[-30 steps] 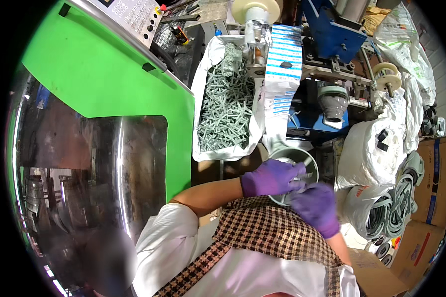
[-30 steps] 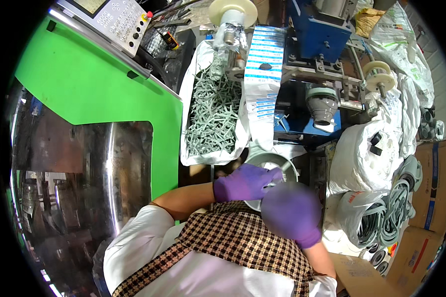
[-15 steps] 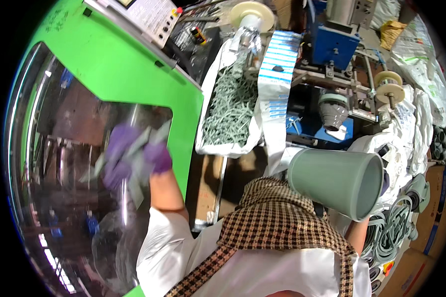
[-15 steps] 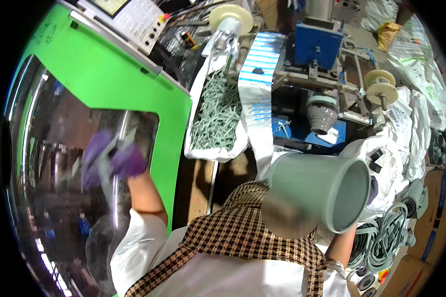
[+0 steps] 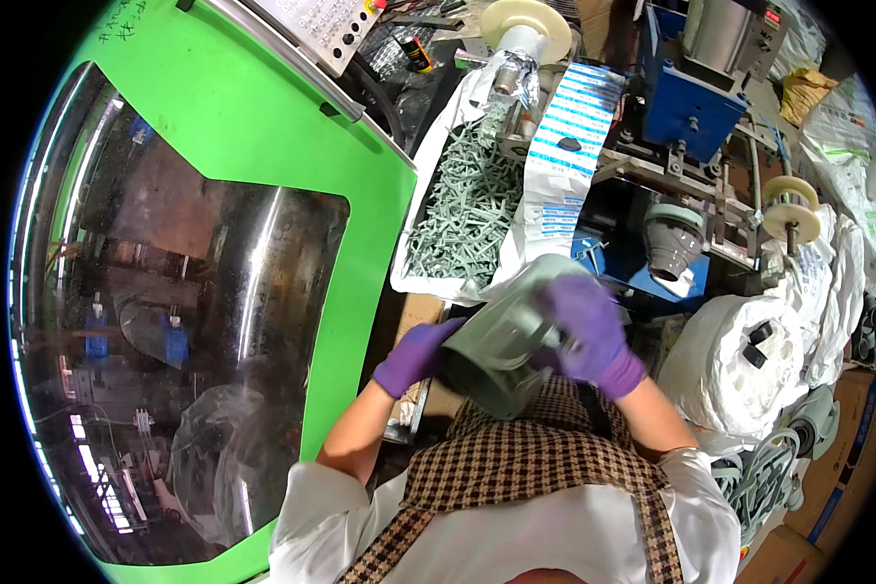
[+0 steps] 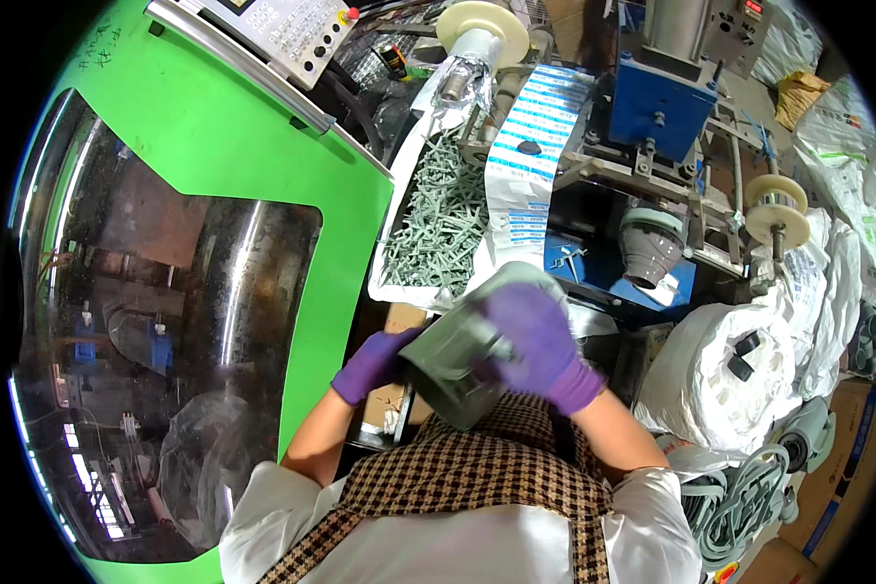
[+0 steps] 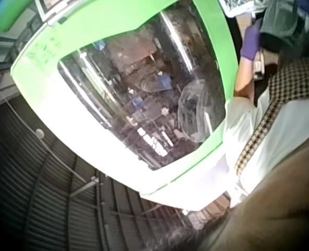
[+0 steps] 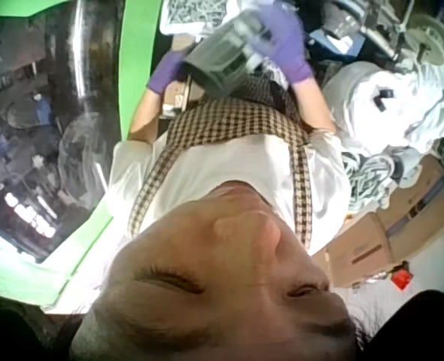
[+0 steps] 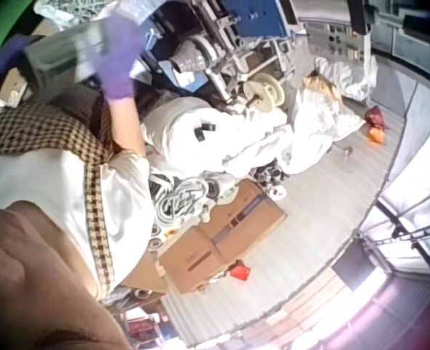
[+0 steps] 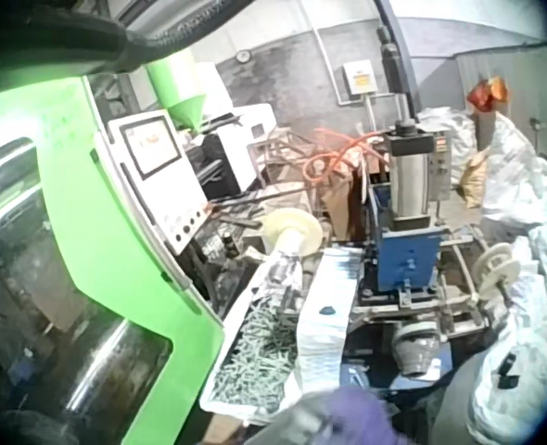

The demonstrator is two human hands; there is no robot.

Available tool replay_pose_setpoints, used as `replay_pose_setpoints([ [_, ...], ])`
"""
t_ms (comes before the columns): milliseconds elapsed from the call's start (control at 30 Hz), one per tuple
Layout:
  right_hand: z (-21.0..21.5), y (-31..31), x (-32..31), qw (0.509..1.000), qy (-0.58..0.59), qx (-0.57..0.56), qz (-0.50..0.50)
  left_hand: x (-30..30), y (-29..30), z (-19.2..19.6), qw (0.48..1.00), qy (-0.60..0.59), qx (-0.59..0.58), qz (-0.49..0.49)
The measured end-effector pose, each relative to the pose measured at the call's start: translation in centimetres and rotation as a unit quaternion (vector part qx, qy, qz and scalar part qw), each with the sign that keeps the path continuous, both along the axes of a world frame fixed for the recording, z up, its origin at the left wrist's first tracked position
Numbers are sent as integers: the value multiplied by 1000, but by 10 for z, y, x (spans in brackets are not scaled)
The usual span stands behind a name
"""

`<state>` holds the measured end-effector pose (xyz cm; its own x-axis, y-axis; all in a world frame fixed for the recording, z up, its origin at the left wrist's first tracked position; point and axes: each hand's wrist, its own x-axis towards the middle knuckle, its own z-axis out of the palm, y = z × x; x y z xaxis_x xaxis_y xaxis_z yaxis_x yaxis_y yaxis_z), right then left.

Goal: The person assembles light green electric kettles by attaching black lids and bases to the main bodies. They retrieve components from large white bags and a cardboard box, then place the assembled units onto a green machine for processing.

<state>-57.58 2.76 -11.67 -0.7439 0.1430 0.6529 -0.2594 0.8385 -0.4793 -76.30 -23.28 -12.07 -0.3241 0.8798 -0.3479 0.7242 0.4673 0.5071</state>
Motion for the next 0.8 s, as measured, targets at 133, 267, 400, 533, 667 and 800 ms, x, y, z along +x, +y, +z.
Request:
replay_pose_setpoints([
  [133,-44,71,-54,967,-1,39,-251,16,-69,-7,976,-117,62,174],
  [267,-94,96,-91,948,-98,-273,-132,37,-125,-28,939,-112,178,271],
  [400,-116,83,-94,951,34,-270,-149,37,-141,-46,904,-111,240,337],
  [533,-115,67,-90,938,43,-274,-210,12,-132,-51,911,-95,223,335],
  [667,-93,49,-90,925,104,-292,-222,-19,-118,-45,899,-70,330,277],
  [800,-46,7,-80,923,73,-223,-304,-44,-108,-38,834,-288,331,335],
])
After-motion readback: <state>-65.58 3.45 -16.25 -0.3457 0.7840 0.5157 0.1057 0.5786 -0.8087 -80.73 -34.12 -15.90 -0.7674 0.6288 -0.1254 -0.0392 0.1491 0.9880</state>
